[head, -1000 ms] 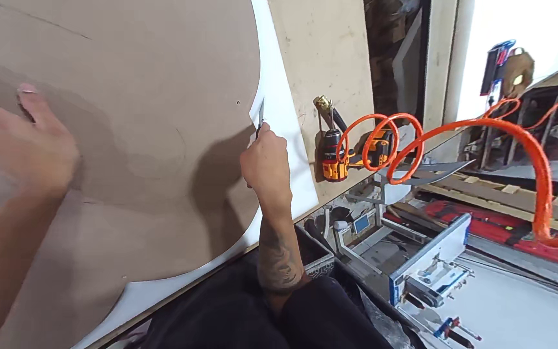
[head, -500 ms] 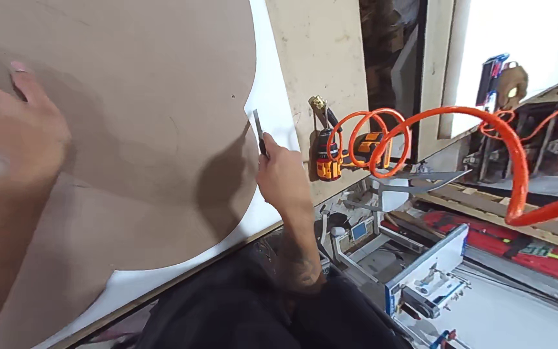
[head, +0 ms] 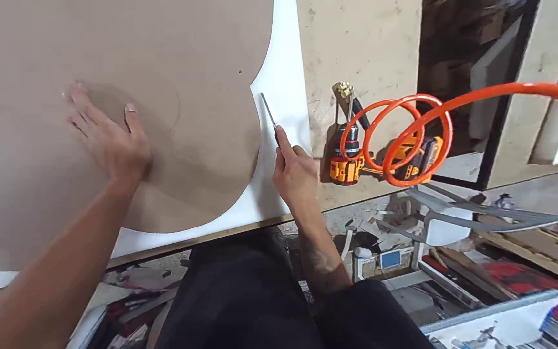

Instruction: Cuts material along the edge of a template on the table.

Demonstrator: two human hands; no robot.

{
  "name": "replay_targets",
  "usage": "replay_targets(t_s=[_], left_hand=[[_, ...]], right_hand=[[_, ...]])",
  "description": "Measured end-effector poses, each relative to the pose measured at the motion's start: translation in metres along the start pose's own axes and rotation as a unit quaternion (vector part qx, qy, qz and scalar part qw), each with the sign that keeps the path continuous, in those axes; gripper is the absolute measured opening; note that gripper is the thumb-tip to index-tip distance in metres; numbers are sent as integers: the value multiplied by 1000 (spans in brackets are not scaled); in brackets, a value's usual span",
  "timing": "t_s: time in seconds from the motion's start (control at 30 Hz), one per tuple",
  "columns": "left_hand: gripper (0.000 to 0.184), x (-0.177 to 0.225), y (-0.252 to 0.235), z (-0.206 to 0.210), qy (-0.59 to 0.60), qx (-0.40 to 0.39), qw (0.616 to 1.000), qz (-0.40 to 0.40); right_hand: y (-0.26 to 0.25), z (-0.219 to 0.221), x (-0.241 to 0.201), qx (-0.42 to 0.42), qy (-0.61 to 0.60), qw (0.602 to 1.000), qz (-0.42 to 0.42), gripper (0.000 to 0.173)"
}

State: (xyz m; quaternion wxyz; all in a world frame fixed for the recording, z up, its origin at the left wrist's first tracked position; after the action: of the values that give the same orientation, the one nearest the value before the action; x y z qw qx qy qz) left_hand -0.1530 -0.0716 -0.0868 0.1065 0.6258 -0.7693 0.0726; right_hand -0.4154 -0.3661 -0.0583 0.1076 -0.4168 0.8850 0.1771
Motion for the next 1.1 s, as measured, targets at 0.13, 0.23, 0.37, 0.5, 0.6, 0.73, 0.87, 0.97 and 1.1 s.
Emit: replay_targets(t_s=[0.13, 0.23, 0.37, 0.5, 0.6, 0.73, 0.87, 0.97, 1.1], left_hand=[[85, 6, -4, -3, -14, 4, 1000, 15], [83, -1, -2, 1, -28, 12, 999, 12], [83, 1, -7, 0, -39, 16, 999, -6], [83, 1, -7, 2, -29, 6, 1000, -2], [82, 0, -8, 4, -31, 11, 999, 6], [84, -1, -6, 5, -33, 2, 999, 13], [83, -4, -5, 6, -43, 17, 999, 23], [82, 0, -6, 5, -44, 15, 999, 27], [83, -2, -7, 5, -53, 5, 998, 17]], right_hand=[[-3, 7, -3, -4, -3, 1000, 9, 57], [-7, 4, -6, -37, 22, 999, 13, 59], [-14, -9, -9, -86, 12, 996, 10, 59], [-7, -9, -10, -93, -20, 995, 2, 58], [-7, -9, -13, -86, 5, 996, 4, 58], [-7, 4, -9, -92, -9, 995, 21, 55], [3, 8, -8, -96, -31, 994, 42, 53], [6, 4, -14, -91, -46, 992, 68, 53], [14, 7, -17, -94, -44, 991, 84, 55]])
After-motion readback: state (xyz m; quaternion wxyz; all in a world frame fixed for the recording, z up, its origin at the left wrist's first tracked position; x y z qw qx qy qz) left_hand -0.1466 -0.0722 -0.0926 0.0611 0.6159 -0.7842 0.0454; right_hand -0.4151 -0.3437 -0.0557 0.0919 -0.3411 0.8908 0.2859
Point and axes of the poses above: each hand's wrist, its own y-axis away from the middle knuckle, its own z-axis out of the palm, x = y × z, the point moved 9 cm from there along -y, towards the middle knuckle, and after that the axes turned 1 degree about -x, right-handed, at the moved point
